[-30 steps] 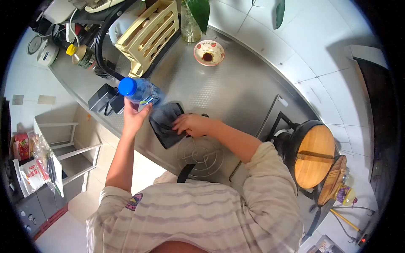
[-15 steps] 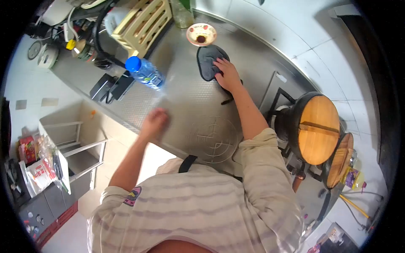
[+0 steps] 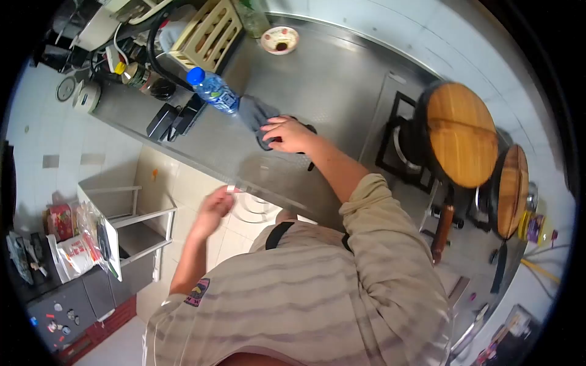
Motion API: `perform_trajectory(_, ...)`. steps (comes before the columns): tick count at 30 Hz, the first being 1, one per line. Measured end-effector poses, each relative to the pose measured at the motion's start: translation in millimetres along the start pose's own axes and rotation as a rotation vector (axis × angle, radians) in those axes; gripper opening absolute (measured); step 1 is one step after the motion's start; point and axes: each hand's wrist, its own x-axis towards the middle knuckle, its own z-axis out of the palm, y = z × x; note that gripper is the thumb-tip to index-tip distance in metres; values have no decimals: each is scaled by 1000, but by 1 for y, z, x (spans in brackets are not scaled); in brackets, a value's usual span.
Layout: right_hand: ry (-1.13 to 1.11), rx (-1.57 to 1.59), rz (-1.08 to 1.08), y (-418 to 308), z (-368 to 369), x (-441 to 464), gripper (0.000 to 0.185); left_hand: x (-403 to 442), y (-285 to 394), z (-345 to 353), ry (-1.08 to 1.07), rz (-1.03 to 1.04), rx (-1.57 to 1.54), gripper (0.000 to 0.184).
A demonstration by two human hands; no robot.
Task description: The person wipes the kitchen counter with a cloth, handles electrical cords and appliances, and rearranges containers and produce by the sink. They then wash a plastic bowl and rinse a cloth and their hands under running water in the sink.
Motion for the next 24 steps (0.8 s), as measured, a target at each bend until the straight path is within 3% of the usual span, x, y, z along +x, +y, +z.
perform_trajectory(3, 18, 54, -7, -31, 15, -27, 16, -27, 3, -32, 191, 47, -105, 16)
perform_trajectory(8, 77, 96, -12, -68, 32, -102, 12, 29, -5, -39, 93, 214, -598, 13)
perform_trajectory(13, 280, 50, 190, -103, 44, -160, 18, 104, -41, -26, 34, 140, -872, 22)
perform_trajectory(15, 369, -46, 215, -120, 59, -174, 31, 126, -72, -36, -150, 157, -811, 27)
perform_trajectory(17, 378, -165, 270, -132, 61, -180, 33, 157, -97, -39, -257, 104, -785, 33)
perform_trajectory(19, 412, -219, 337, -129, 67, -184, 31, 159, -95, -27, -140, 59, -740, 36)
perform_trajectory(20, 406, -245, 306, -126, 72, -184, 31, 153, -88, -23, -179, 41, -735, 36)
perform_trajectory(22, 403, -278, 299, -130, 72, -190, 30, 139, -76, -13, 1, -35, -634, 37)
perform_trajectory(23, 393, -266, 283, -127, 72, -193, 29, 144, -83, -16, -25, -36, -630, 37)
perform_trajectory(24, 385, -255, 261, -121, 72, -198, 27, 147, -86, -16, -27, 189, -151, 38)
